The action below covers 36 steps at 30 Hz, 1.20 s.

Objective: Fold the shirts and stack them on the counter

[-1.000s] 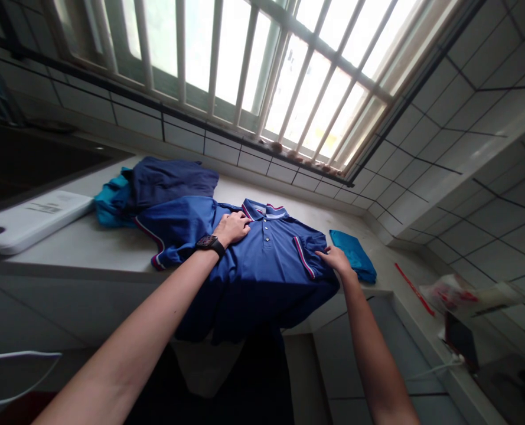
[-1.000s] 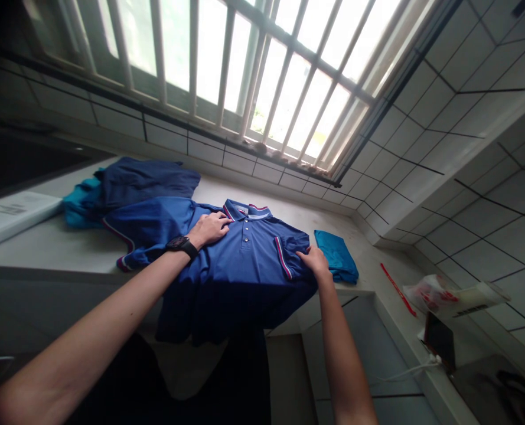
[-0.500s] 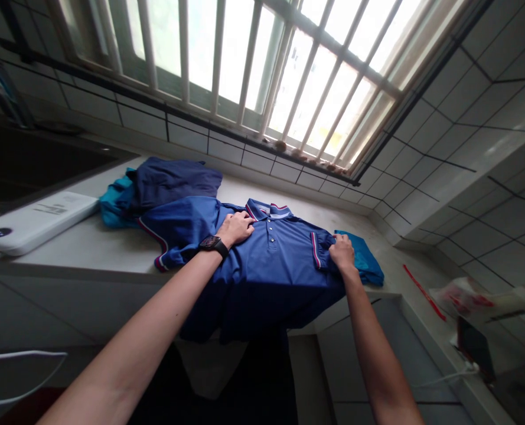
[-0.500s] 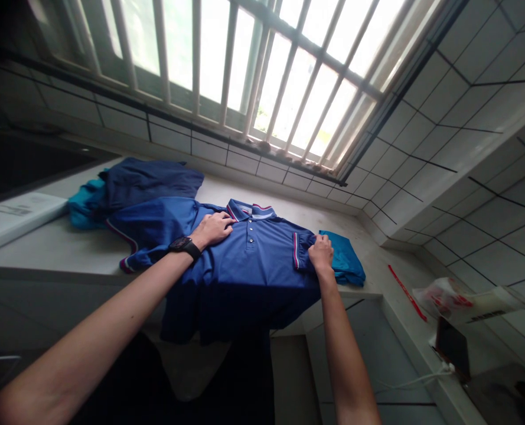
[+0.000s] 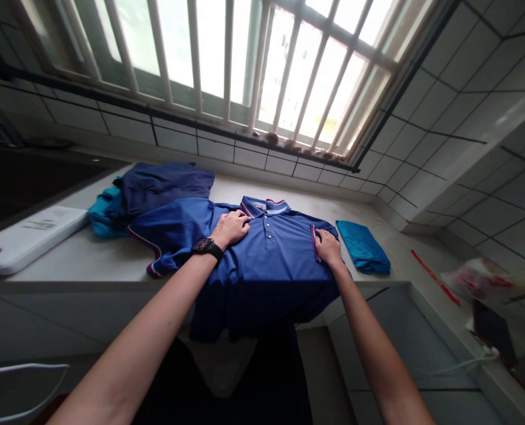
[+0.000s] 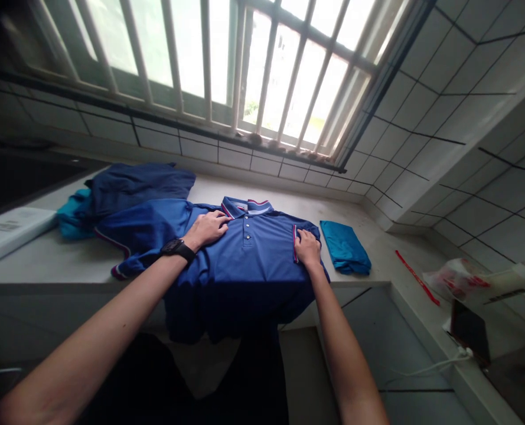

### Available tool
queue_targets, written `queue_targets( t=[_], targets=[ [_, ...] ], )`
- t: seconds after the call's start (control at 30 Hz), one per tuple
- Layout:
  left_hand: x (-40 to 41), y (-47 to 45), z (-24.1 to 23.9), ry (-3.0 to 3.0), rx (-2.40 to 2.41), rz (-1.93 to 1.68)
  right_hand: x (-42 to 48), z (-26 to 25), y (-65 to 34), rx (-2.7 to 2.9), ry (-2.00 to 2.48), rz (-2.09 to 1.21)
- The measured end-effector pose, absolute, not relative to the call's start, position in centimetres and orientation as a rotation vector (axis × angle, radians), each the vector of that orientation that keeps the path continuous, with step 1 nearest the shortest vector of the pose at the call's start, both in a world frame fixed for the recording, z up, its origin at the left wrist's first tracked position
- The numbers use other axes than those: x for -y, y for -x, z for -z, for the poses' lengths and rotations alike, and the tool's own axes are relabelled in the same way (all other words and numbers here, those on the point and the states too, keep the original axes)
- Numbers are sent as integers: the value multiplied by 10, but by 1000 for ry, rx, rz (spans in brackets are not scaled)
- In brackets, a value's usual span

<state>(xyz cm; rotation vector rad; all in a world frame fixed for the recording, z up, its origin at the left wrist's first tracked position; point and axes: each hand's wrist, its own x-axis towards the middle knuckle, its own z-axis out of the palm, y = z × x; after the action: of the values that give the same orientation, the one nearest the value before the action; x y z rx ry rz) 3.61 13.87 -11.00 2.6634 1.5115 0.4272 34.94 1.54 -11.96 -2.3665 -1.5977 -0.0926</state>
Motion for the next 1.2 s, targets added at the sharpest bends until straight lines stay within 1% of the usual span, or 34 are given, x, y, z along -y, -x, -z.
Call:
queue_targets(
  t=[0.17, 0.23, 0.33, 0.4, 0.5, 0.57, 0.63, 0.73, 0.8, 0.9, 1.0, 1.07, 1.13, 1.2],
  targets=[
    [-116, -48, 94, -2800, -1518, -358, -17, 122, -351, 1581, 2353, 100],
    [-100, -53, 82, -2889, -1462, -402, -17, 124, -352, 1582, 2347, 98],
    [-76, -37, 66, -2903, -1590, -433, -19, 130, -355, 1588, 2314, 76],
    [-63, -5, 58, -2771, -1836, -550, -21, 135, -358, 1582, 2279, 66],
    [-52, 61, 53, -2219, -2289, -924, -26, 144, -363, 1573, 2221, 67],
    [-52, 103, 55, -1854, -2461, -954, -27, 148, -363, 1566, 2192, 70],
    [-57, 132, 62, -1654, -2369, -870, -26, 148, -362, 1563, 2185, 75],
    [-64, 147, 71, -1538, -2022, -861, -24, 143, -357, 1580, 2211, 70],
    [-65, 144, 72, -1465, -1858, -941, -22, 138, -355, 1585, 2239, 65],
    [-64, 133, 65, -1429, -1699, -1188, -21, 135, -353, 1586, 2271, 63],
    [-63, 117, 52, -1548, -1553, -1404, -21, 134, -353, 1595, 2280, 62],
    [-62, 104, 42, -1712, -1497, -1466, -21, 135, -354, 1590, 2281, 64],
    [-61, 91, 33, -1883, -1423, -1427, -20, 135, -353, 1579, 2281, 67],
    [-59, 79, 27, -1967, -1295, -1250, -20, 135, -353, 1570, 2279, 67]
  ],
)
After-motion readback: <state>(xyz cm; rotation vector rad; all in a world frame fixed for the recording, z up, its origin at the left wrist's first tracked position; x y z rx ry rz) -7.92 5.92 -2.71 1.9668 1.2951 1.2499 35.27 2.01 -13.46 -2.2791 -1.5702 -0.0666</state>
